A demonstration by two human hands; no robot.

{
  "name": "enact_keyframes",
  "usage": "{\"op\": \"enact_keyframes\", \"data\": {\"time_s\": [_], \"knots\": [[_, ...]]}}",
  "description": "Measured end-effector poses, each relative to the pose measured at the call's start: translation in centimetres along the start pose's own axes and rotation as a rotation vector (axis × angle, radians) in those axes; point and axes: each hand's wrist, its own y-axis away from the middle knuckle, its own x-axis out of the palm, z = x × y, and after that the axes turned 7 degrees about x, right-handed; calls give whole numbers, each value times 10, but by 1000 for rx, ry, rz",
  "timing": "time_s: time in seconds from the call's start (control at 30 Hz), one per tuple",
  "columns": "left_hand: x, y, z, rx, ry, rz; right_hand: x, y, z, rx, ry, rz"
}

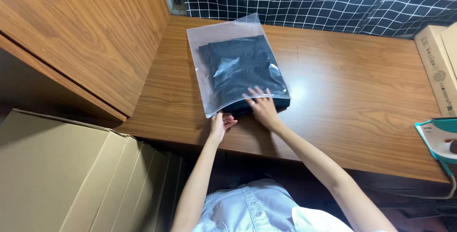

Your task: The person folds a black garment by hand, slides it into a plastic bag, and places the bagged item into a cardboard box.

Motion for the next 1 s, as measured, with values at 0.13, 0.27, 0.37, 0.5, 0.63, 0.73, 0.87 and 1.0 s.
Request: {"op": "enact_keyframes", "data": {"time_s": [0.13, 0.27, 0.37, 0.5, 0.63, 0.73, 0.87, 1.0], "knots": [[9, 5, -10, 46, -95, -156, -22, 1, 22, 150, 56, 48], [2, 16, -34, -89, -252, -35, -5, -16, 22, 253, 73, 335], [-6, 14, -43, -122, -231, -20, 21, -47, 5, 348, 75, 430], [-8, 23, -57, -85, -81, -87, 53, -66, 0, 493, -64, 530], [15, 81, -124, -52, -42, -27, 27, -35, 20, 57, -179, 23], [9, 85, -133, 12, 87, -97, 16, -36, 26, -3, -155, 7], [-27, 41, -89, 140, 145, -323, 52, -65, 21, 150, -22, 314], [-36, 39, -82, 184, 28, -293, 62, -87, 14, 216, -67, 349]]}}
